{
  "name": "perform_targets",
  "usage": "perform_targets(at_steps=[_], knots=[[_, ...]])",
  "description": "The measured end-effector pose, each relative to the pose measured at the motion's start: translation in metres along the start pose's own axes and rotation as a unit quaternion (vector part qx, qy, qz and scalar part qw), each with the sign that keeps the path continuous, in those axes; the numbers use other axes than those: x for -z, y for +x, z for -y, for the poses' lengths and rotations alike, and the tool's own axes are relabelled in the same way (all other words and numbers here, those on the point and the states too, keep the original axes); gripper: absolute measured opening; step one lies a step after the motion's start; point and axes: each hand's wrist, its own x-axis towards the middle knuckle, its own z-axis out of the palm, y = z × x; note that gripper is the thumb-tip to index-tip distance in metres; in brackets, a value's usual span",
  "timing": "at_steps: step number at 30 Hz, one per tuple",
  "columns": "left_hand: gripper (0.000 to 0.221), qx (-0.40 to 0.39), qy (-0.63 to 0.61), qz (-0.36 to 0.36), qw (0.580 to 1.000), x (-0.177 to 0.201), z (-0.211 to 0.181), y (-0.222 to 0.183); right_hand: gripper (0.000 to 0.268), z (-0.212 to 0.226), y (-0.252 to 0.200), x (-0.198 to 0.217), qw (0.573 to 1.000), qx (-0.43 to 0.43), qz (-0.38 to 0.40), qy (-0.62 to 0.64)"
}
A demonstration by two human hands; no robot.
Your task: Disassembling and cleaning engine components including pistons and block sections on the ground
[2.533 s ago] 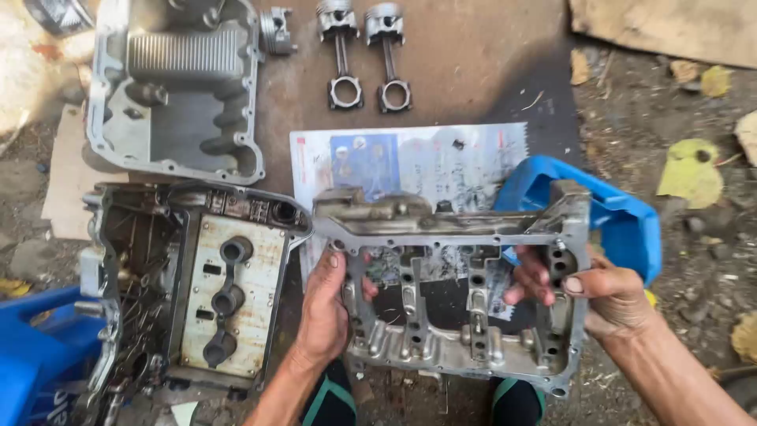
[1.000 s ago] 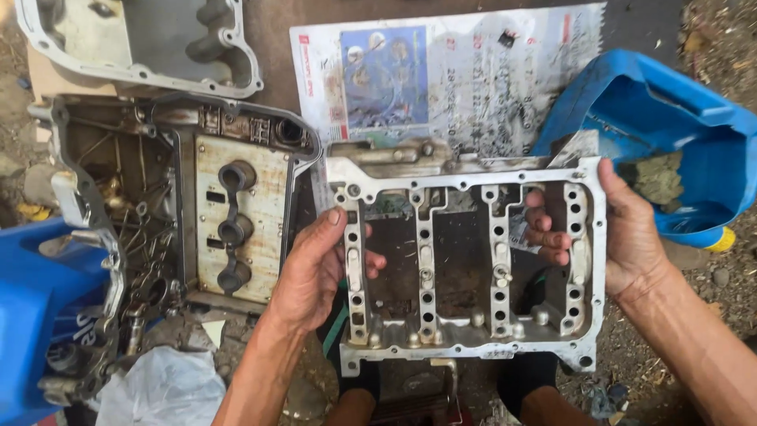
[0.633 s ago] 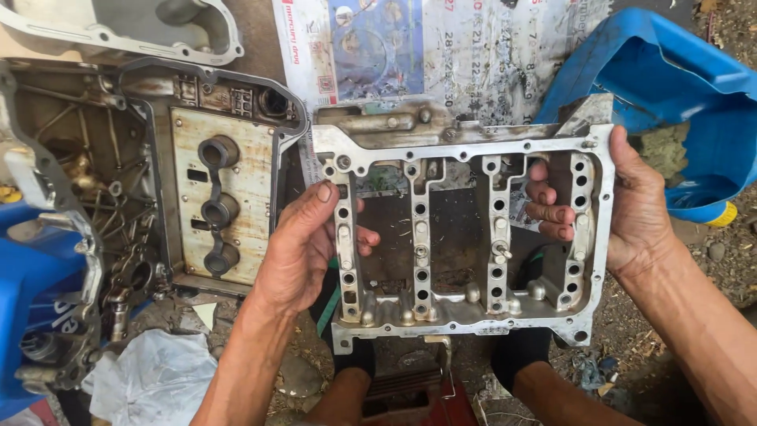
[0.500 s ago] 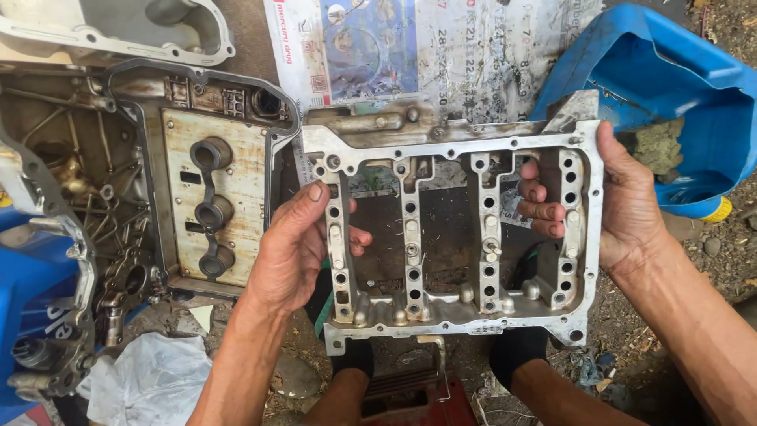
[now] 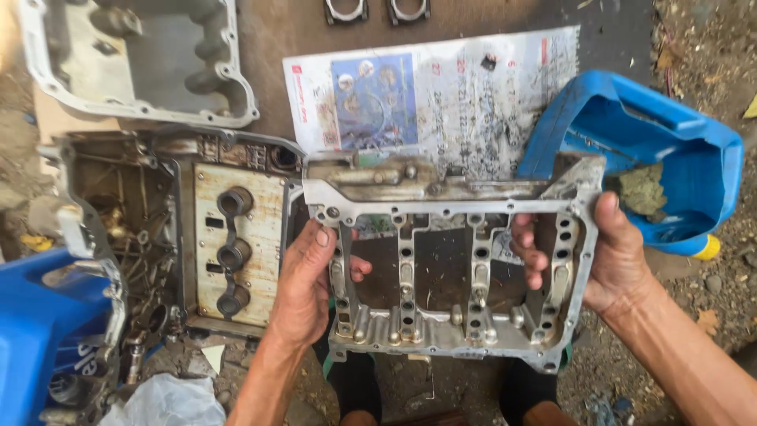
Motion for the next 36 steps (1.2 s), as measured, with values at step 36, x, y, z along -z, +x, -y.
perform_targets(at_steps=[36], knots=[[0.055,-0.225,0.104,-0.024,0.969,-0.009,0.017,0.005,0.089,0.019,-0.035,-0.01,0.981,0.099,0.047,-0.159]])
